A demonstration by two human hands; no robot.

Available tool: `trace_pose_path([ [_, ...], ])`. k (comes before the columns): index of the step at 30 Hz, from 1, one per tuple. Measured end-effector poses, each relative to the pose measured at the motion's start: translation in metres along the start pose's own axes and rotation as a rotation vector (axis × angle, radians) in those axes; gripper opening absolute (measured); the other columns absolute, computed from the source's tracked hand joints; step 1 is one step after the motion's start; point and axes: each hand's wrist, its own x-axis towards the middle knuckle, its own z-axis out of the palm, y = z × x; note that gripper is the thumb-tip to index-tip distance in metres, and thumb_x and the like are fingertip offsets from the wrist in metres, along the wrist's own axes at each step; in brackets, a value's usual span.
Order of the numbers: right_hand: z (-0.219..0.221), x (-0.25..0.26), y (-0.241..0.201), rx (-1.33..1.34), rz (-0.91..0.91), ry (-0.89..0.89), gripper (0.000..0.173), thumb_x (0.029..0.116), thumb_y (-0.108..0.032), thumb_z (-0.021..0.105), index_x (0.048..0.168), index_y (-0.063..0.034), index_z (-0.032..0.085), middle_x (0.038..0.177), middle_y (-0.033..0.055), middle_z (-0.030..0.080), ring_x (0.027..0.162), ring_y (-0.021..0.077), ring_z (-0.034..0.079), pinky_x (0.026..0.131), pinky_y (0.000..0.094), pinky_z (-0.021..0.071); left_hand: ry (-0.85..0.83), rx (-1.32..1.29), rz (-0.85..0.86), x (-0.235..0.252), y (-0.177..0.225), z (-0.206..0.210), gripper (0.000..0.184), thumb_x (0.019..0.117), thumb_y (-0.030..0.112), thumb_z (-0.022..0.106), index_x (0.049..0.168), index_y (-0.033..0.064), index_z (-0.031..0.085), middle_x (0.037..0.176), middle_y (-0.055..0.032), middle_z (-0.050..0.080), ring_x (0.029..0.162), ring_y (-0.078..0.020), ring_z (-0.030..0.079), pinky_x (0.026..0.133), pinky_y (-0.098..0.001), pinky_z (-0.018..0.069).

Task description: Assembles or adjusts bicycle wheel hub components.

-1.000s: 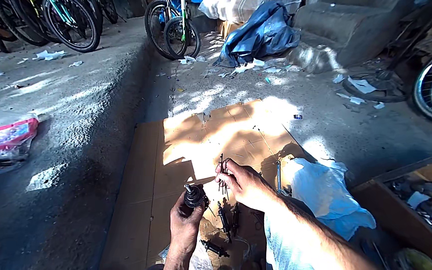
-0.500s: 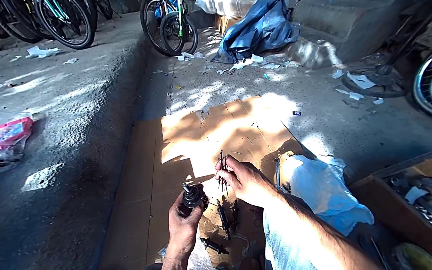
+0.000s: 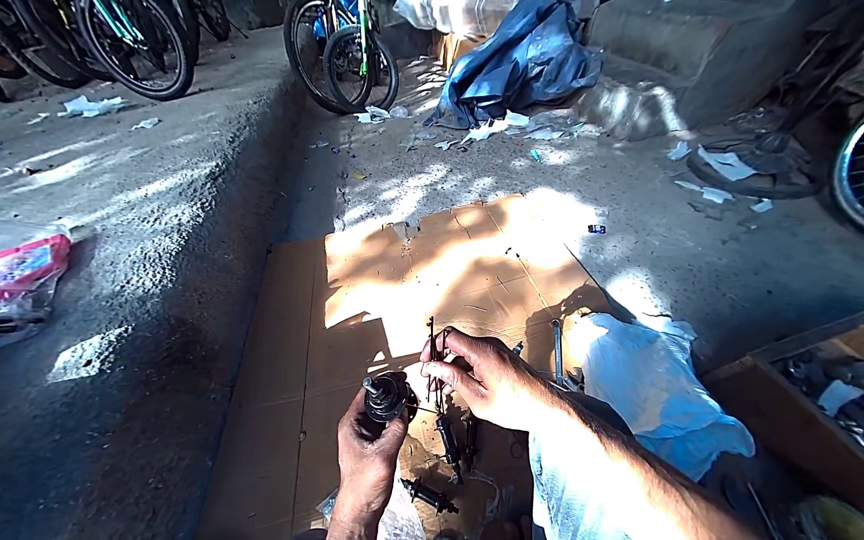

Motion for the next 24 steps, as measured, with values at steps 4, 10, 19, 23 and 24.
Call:
trace_pose_path([
  [4, 0.002, 0.0, -0.001, -0.015, -0.005, -0.022, 0.014, 0.1063, -0.021, 0.056, 0.114, -0.0128, 0.063, 0.096, -0.0015, 0.071, 0.078, 0.0069, 0.07, 0.072, 0.0261, 0.0624, 0.021, -0.027, 0.022, 0.0, 0.002, 0.001, 0.038, 0.079, 0.003, 0.074, 0.114, -0.0058, 0.064, 0.106, -0.0129, 0.072, 0.098, -0.0176, 0.071, 0.087, -0.0327, 0.0599],
  [10, 0.006, 0.001, 0.004, -0.021, 0.011, -0.019, 0.014, 0.1069, -0.022, 0.054, 0.115, -0.0133, 0.062, 0.096, -0.0026, 0.071, 0.079, 0.0063, 0.07, 0.074, 0.0255, 0.0612, 0.01, -0.098, 0.03, -0.001, 0.002, 0.001, 0.037, 0.0801, 0.004, 0.075, 0.114, -0.0051, 0.063, 0.106, -0.0143, 0.072, 0.099, -0.0191, 0.071, 0.088, -0.0344, 0.0594],
  [19, 0.01, 0.002, 0.009, 0.075, -0.111, 0.095, 0.015, 0.1067, -0.019, 0.056, 0.116, -0.0108, 0.063, 0.104, -0.0009, 0.072, 0.084, 0.0102, 0.073, 0.076, 0.0286, 0.0655, 0.044, -0.197, 0.045, -0.001, 0.003, 0.001, 0.04, 0.0791, 0.006, 0.077, 0.115, -0.004, 0.061, 0.106, -0.0151, 0.071, 0.1, -0.0205, 0.07, 0.09, -0.0362, 0.0589],
  [23, 0.015, 0.002, 0.007, 0.086, -0.156, 0.092, 0.016, 0.1066, -0.02, 0.057, 0.115, -0.0086, 0.064, 0.106, 0.0006, 0.072, 0.087, 0.0108, 0.074, 0.079, 0.0296, 0.0662, 0.021, -0.156, 0.049, -0.001, 0.001, 0.0, 0.04, 0.08, 0.006, 0.076, 0.115, -0.0053, 0.06, 0.107, -0.0158, 0.071, 0.101, -0.0208, 0.07, 0.09, -0.0364, 0.0589],
  [24, 0.016, 0.002, 0.006, 0.072, -0.165, 0.089, 0.015, 0.1065, -0.02, 0.057, 0.114, -0.0082, 0.064, 0.105, 0.0008, 0.072, 0.087, 0.0103, 0.074, 0.079, 0.0292, 0.0659, 0.016, -0.147, 0.045, -0.001, 0.001, 0.0, 0.04, 0.0799, 0.006, 0.076, 0.115, -0.0059, 0.06, 0.107, -0.0161, 0.071, 0.101, -0.021, 0.07, 0.09, -0.0364, 0.059],
])
